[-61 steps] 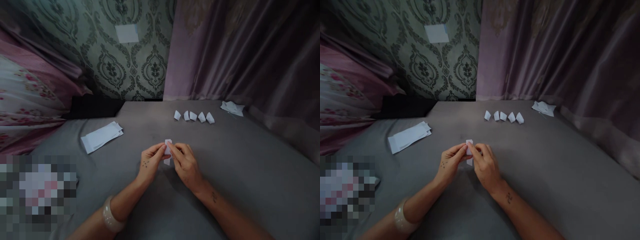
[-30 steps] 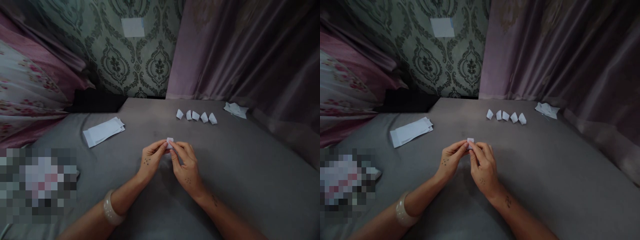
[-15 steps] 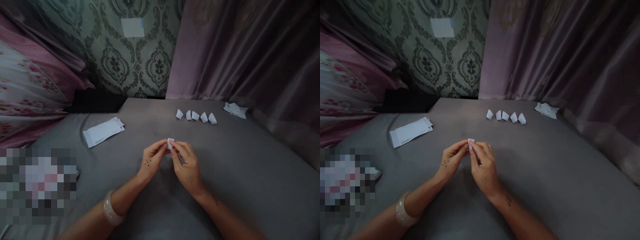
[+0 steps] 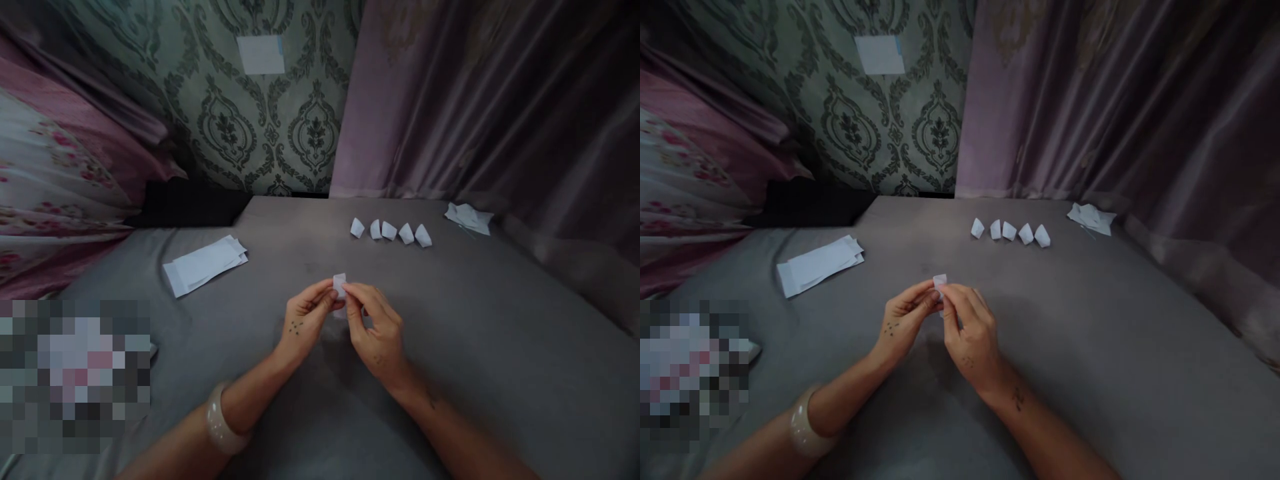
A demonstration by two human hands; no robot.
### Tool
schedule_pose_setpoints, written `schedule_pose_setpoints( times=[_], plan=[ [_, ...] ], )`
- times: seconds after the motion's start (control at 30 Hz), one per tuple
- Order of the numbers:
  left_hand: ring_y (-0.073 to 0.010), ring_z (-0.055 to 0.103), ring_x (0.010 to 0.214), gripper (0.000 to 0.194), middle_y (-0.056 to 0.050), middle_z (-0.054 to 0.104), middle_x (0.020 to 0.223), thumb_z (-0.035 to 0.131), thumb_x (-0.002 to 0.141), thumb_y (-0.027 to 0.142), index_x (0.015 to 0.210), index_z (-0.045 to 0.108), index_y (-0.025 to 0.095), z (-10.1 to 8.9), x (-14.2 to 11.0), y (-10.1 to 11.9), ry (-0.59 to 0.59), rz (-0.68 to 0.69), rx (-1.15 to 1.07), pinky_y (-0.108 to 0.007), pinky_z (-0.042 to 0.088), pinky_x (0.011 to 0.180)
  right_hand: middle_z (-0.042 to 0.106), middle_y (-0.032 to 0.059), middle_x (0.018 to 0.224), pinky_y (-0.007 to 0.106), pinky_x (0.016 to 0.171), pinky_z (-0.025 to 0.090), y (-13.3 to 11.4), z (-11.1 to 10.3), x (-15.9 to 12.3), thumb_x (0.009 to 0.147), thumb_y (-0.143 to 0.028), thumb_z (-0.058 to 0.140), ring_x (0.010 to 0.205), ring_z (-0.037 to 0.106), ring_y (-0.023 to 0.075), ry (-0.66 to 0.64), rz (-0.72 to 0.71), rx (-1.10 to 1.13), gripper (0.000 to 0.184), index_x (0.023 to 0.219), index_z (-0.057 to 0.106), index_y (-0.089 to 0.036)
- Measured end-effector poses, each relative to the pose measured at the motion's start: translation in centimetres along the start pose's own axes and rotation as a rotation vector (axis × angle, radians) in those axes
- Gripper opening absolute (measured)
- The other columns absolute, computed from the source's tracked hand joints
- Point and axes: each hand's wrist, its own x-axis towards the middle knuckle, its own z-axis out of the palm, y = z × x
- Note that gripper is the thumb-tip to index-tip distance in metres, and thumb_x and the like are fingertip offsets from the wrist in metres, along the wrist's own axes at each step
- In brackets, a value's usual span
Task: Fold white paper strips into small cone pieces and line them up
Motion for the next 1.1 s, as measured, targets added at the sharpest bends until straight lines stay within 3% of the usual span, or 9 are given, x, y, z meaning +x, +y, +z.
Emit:
schedule_pose_setpoints(
  times=[0.1, 0.33, 0.57, 0.73, 0.87, 1.1],
  plan=[
    [-0.0178, 0.069, 0.085, 0.026, -0.005, 0.074, 0.094, 0.074, 0.073, 0.027, 0.098, 0.073, 0.019, 0.0, -0.1, 0.2, 0.01, -0.017, 0.036, -0.031, 0.057, 0.08, 0.062, 0.0066, 0.106, 0.034, 0.088, 0.049, 0.2, 0.2, -0.2, 0.088, -0.006, 0.05, 0.099, 0.059, 0.0172, -0.05, -0.057, -0.041, 0.04, 0.123, 0.057, -0.025],
    [-0.0173, 0.068, 0.089, 0.026, -0.005, 0.074, 0.097, 0.072, 0.074, 0.026, 0.099, 0.073, 0.02, -0.2, -0.1, -0.2, 0.001, -0.016, 0.043, -0.028, 0.055, 0.082, 0.061, 0.007, 0.106, 0.036, 0.088, 0.049, 0.4, 0.8, -0.6, 0.09, -0.01, 0.049, 0.099, 0.057, 0.018, -0.059, -0.005, -0.04, 0.044, 0.131, 0.053, -0.026],
    [-0.0175, 0.069, 0.087, 0.025, -0.004, 0.074, 0.095, 0.072, 0.074, 0.027, 0.099, 0.074, 0.022, -0.2, 0.0, -0.2, -0.038, 0.015, 0.025, -0.031, 0.056, 0.084, 0.063, 0.0058, 0.103, 0.031, 0.082, 0.05, -0.4, 0.3, 0.5, 0.092, -0.016, 0.048, 0.096, 0.059, 0.0163, -0.074, 0.188, 0.11, 0.027, 0.112, 0.064, -0.024],
    [-0.0171, 0.069, 0.083, 0.025, -0.004, 0.075, 0.094, 0.07, 0.077, 0.028, 0.1, 0.074, 0.021, -0.4, 0.0, -0.7, -0.038, 0.054, 0.133, -0.031, 0.057, 0.082, 0.064, 0.0031, 0.095, 0.025, 0.066, 0.048, -0.6, 0.2, 0.9, 0.09, -0.019, 0.053, 0.08, 0.06, 0.0124, -0.049, 0.312, 0.203, 0.015, 0.097, 0.066, -0.022],
    [-0.0166, 0.069, 0.081, 0.023, -0.003, 0.075, 0.092, 0.069, 0.078, 0.027, 0.1, 0.074, 0.022, -0.6, -0.1, -0.8, -0.038, 0.134, 0.234, -0.03, 0.057, 0.08, 0.063, 0.001, 0.085, 0.025, 0.063, 0.046, -0.4, 0.3, 0.8, 0.085, -0.024, 0.061, 0.07, 0.058, 0.0116, -0.028, 0.405, 0.215, 0.006, 0.089, 0.064, -0.021],
    [-0.0186, 0.069, 0.091, 0.024, -0.004, 0.073, 0.101, 0.064, 0.083, 0.027, 0.105, 0.071, 0.022, -0.4, -0.5, -0.4, -0.075, 0.178, 0.351, -0.034, 0.055, 0.088, 0.063, 0.0008, 0.079, 0.025, 0.063, 0.046, -0.3, 0.3, 0.8, 0.083, -0.024, 0.061, 0.067, 0.055, 0.012, 0.003, 0.412, 0.188, 0.005, 0.084, 0.064, -0.02]
  ],
)
